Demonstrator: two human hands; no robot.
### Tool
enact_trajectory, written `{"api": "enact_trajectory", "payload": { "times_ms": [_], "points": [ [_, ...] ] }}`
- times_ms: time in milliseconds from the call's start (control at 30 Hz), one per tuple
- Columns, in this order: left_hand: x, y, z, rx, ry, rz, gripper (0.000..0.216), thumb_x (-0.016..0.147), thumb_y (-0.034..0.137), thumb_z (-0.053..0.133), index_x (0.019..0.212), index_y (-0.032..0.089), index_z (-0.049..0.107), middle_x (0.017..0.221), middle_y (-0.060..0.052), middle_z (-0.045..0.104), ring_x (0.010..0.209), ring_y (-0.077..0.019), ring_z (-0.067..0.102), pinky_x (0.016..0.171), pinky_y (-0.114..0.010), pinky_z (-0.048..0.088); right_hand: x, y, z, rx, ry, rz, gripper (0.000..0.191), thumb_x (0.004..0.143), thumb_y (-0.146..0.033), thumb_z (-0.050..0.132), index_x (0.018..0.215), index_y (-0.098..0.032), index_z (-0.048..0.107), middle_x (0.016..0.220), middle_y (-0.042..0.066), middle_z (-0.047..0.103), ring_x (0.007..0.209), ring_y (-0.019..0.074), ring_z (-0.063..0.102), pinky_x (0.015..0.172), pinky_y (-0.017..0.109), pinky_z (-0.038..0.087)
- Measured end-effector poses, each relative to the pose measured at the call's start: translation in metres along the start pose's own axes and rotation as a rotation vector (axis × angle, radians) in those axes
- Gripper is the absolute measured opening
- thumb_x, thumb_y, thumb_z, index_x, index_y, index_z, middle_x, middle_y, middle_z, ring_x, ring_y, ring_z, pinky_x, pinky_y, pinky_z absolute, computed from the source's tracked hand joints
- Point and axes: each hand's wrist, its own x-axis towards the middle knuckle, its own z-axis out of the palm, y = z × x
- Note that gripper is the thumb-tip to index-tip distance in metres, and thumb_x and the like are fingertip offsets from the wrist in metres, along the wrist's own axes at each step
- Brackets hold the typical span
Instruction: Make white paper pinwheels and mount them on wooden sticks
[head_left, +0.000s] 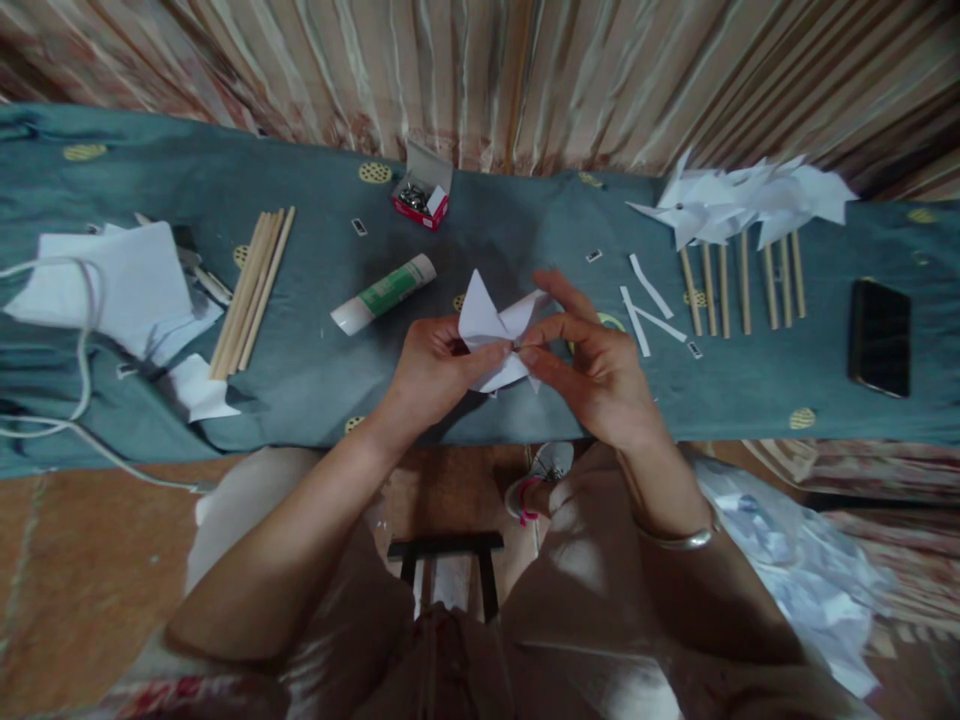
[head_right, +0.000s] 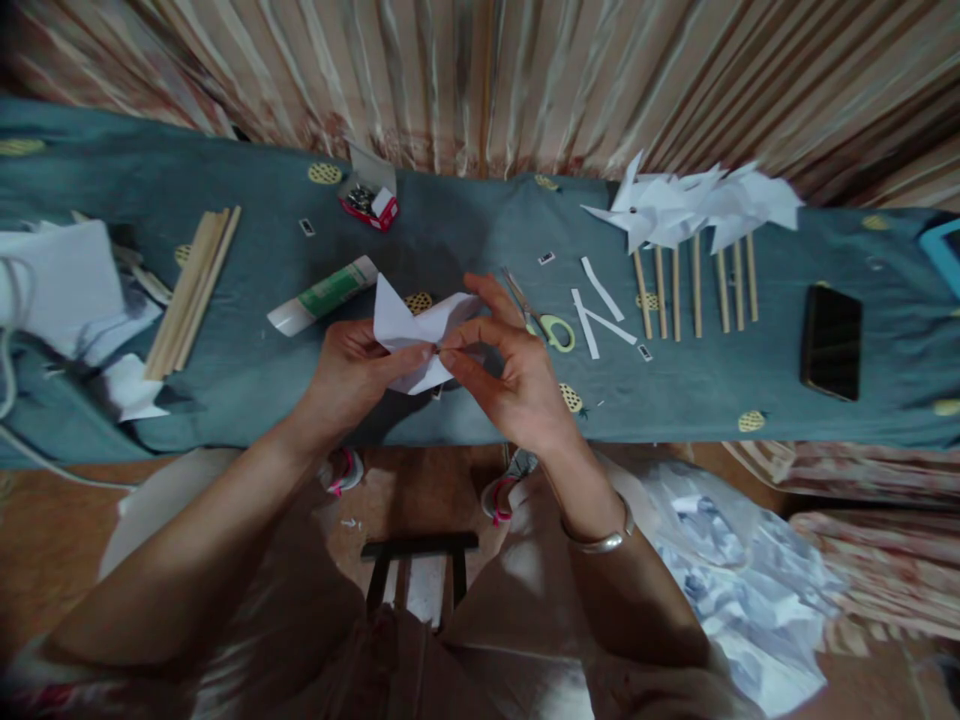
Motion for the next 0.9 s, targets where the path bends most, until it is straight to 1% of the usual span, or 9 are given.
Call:
{"api": "enact_trajectory", "payload": {
  "times_ms": [200,333,400,533,667,800,900],
  "points": [
    [-0.0003,0.0005,0.0004,-0.049,-0.003,0.003,0.016,0.061,0.027,0.084,0.071,0.016,0.078,0.068,0.0,0.072,0.059,-0.011,0.061,0.056,-0.022,0.05,-0.0004,-0.0035,0.0007,-0.023,-0.003,-0.013,0.003,0.083,-0.027,0.073,0.083,-0.029,0.071,0.151,0.0,0.052,0.151,0.0272,0.033,0.127,0.051,0.021],
    [-0.0006,0.0001,0.0002,-0.053,-0.006,0.01,0.014,0.064,0.025,0.083,0.073,0.016,0.078,0.069,0.0,0.072,0.059,-0.0108,0.061,0.057,-0.023,0.05,-0.0008,-0.0034,0.0014,-0.029,0.008,-0.03,0.006,0.083,-0.027,0.073,0.083,-0.032,0.071,0.149,-0.005,0.054,0.151,0.0267,0.034,0.127,0.048,0.023],
    [-0.0008,0.0003,0.0001,-0.044,-0.009,0.006,0.012,0.065,0.024,0.081,0.073,0.016,0.077,0.069,0.0,0.072,0.06,-0.0112,0.061,0.058,-0.023,0.05,-0.0011,-0.0036,0.0017,-0.043,0.009,-0.032,0.005,0.083,-0.026,0.071,0.083,-0.031,0.071,0.149,-0.006,0.054,0.151,0.0254,0.033,0.127,0.047,0.023],
    [-0.0015,0.0018,0.0005,-0.012,0.007,-0.002,0.012,0.064,0.024,0.081,0.072,0.016,0.077,0.069,0.0,0.073,0.06,-0.0127,0.062,0.057,-0.024,0.05,-0.0013,-0.0047,0.0016,-0.056,-0.002,-0.028,0.005,0.084,-0.024,0.07,0.083,-0.028,0.07,0.15,-0.003,0.053,0.151,0.0245,0.034,0.127,0.047,0.023],
    [-0.0015,0.0025,0.0006,0.012,0.013,-0.019,0.01,0.064,0.024,0.08,0.069,0.017,0.077,0.068,0.0,0.073,0.06,-0.0128,0.062,0.057,-0.024,0.051,-0.0009,-0.0052,0.0009,-0.068,-0.004,-0.024,0.004,0.084,-0.025,0.07,0.083,-0.029,0.07,0.15,-0.003,0.053,0.151,0.0235,0.034,0.127,0.046,0.023],
    [-0.0013,0.0025,-0.0001,0.003,0.01,-0.02,0.009,0.064,0.024,0.08,0.069,0.017,0.077,0.068,0.0,0.072,0.059,-0.0121,0.062,0.057,-0.024,0.05,-0.0005,-0.0056,0.0007,-0.063,-0.01,-0.021,0.002,0.084,-0.026,0.071,0.083,-0.027,0.07,0.15,0.001,0.053,0.15,0.0248,0.036,0.126,0.048,0.023],
    [-0.002,0.0034,-0.0007,0.014,0.007,-0.013,0.01,0.063,0.023,0.08,0.07,0.017,0.077,0.068,0.0,0.072,0.059,-0.0122,0.061,0.057,-0.024,0.05,-0.0007,-0.0058,0.0007,-0.056,-0.013,-0.016,0.002,0.083,-0.026,0.071,0.083,-0.027,0.07,0.151,0.001,0.053,0.15,0.0246,0.036,0.125,0.047,0.024]
  ]
}}
